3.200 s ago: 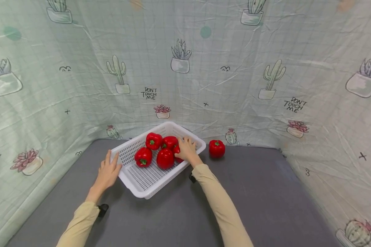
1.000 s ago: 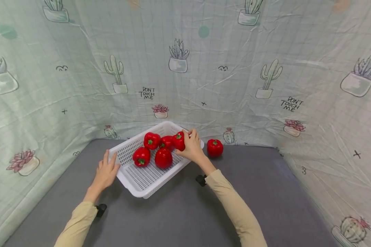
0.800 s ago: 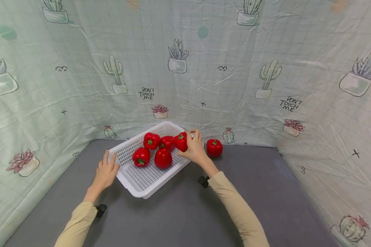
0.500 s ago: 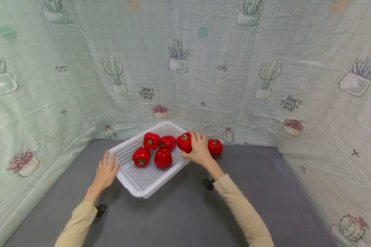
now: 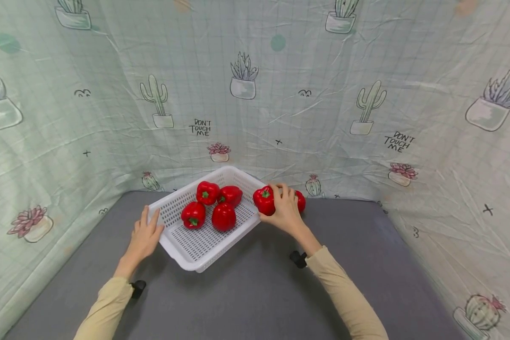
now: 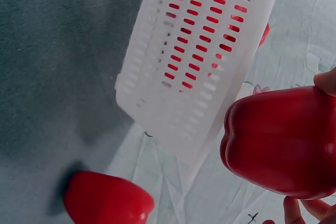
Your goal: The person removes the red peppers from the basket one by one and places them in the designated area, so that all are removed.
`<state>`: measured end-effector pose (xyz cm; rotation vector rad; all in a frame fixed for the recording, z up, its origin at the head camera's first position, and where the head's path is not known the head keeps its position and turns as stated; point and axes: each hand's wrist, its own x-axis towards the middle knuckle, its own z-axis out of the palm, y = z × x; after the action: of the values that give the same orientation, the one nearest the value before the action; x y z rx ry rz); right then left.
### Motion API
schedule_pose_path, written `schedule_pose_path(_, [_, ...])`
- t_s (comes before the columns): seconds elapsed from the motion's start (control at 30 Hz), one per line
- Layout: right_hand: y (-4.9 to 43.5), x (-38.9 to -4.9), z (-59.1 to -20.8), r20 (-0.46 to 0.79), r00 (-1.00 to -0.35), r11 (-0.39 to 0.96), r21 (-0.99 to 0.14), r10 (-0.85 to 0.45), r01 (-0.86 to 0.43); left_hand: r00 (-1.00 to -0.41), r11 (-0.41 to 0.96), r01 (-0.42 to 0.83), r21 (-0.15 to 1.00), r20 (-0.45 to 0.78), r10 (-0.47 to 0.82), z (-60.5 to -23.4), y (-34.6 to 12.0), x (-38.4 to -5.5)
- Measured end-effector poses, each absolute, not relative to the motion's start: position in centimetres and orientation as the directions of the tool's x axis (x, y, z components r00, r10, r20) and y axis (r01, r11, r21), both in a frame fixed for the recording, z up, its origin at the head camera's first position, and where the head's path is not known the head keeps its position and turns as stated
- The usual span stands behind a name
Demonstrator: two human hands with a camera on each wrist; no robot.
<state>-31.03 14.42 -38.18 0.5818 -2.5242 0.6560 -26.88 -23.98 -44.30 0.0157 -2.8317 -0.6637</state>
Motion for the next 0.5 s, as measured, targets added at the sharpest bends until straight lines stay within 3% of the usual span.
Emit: schedule_pose_path(0.5, [16.9,-30.1,-39.3,0.501,-0.833,0.821,-0.356,-0.235,-0.446,-0.971,0.894,0.052,0.445,0.230,-0.058,-44.4,-24.1,-26.9])
